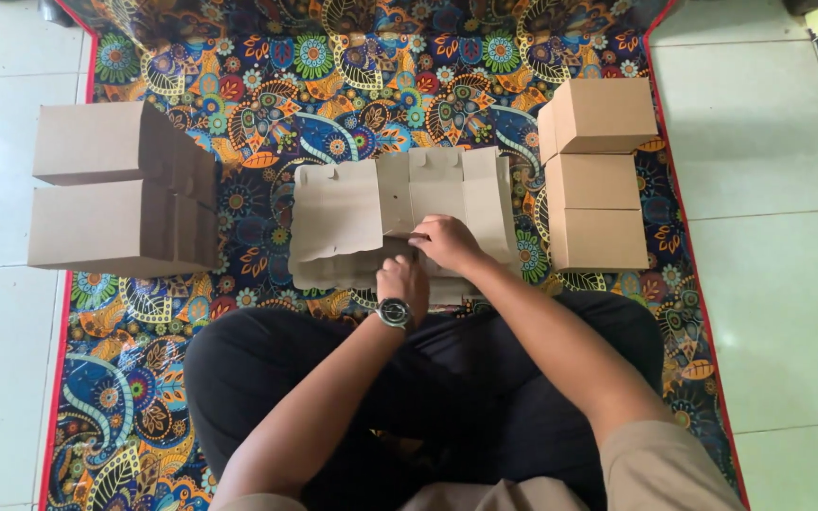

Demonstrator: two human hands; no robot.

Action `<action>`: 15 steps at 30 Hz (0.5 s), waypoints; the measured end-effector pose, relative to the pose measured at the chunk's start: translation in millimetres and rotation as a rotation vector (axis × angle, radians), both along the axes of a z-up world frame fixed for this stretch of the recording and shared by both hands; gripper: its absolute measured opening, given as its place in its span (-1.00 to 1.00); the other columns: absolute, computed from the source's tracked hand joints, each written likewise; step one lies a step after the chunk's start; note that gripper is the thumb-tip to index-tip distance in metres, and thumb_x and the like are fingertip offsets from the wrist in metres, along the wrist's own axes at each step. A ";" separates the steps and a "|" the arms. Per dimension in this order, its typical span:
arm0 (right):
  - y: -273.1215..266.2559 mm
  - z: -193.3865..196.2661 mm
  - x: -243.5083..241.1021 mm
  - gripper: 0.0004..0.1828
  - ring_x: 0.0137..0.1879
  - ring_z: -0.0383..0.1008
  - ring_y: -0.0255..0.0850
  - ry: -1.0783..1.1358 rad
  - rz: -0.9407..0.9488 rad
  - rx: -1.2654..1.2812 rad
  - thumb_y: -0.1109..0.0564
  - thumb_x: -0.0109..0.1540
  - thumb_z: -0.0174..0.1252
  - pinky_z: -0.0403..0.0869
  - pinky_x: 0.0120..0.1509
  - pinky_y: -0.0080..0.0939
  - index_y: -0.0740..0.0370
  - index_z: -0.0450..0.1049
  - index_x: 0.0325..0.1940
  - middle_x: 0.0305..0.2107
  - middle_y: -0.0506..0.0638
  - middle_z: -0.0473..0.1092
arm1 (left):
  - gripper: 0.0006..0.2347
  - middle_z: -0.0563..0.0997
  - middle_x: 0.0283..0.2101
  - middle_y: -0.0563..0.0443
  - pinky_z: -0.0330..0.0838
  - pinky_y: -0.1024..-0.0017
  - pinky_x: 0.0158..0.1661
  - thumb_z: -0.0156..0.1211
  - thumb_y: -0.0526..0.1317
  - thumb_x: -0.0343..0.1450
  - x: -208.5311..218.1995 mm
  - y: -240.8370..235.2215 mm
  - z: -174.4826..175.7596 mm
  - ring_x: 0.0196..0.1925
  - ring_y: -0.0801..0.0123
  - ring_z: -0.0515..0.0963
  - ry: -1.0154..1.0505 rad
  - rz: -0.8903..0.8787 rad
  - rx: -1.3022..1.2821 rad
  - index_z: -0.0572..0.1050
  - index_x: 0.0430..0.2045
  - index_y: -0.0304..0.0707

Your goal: The person folds flat cardboard templates into small boxes by hand, tucking in the flaps, then stacks the completed boxes. The person also unfolds and smooths some boxes before stacking them.

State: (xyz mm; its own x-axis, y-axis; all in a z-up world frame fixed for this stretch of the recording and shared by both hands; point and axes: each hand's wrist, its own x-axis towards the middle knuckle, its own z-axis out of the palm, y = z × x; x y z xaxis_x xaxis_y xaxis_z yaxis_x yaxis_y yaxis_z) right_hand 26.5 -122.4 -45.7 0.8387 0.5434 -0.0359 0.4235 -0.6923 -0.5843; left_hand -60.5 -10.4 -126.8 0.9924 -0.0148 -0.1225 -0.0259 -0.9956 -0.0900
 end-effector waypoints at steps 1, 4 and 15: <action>0.3 0.2 1.8 -0.87 -0.20 0.57 -0.05 0.003 0.001 0.023 0.12 0.29 0.23 0.56 -0.05 -0.08 0.15 0.65 -0.28 -0.39 0.05 0.54 | -0.82 0.49 -0.34 0.01 0.42 0.30 -0.39 0.06 -0.13 0.35 2.8 5.1 2.9 -0.26 0.19 0.48 -0.011 0.001 0.030 0.61 -0.42 -0.13; -1.3 8.4 5.2 -0.88 -0.24 0.56 -0.07 0.011 -0.002 0.068 0.14 0.27 0.24 0.54 -0.08 -0.10 0.16 0.64 -0.33 -0.42 0.04 0.54 | -0.70 0.43 0.09 0.07 0.25 0.20 -0.06 -0.20 -0.11 0.51 -8.2 9.2 125.6 0.10 0.12 0.40 0.148 -0.018 -0.031 0.49 0.00 -0.09; -24.0 26.5 27.4 -0.85 -0.28 0.50 -0.04 0.164 0.118 0.100 0.12 0.20 0.30 0.46 -0.10 -0.01 0.23 0.59 -0.40 -0.43 0.10 0.53 | -0.52 0.19 0.50 0.19 0.23 -0.25 0.15 -0.11 0.08 0.58 8.8 6.7 109.2 0.51 0.10 0.11 0.562 0.399 -0.284 0.01 0.45 0.44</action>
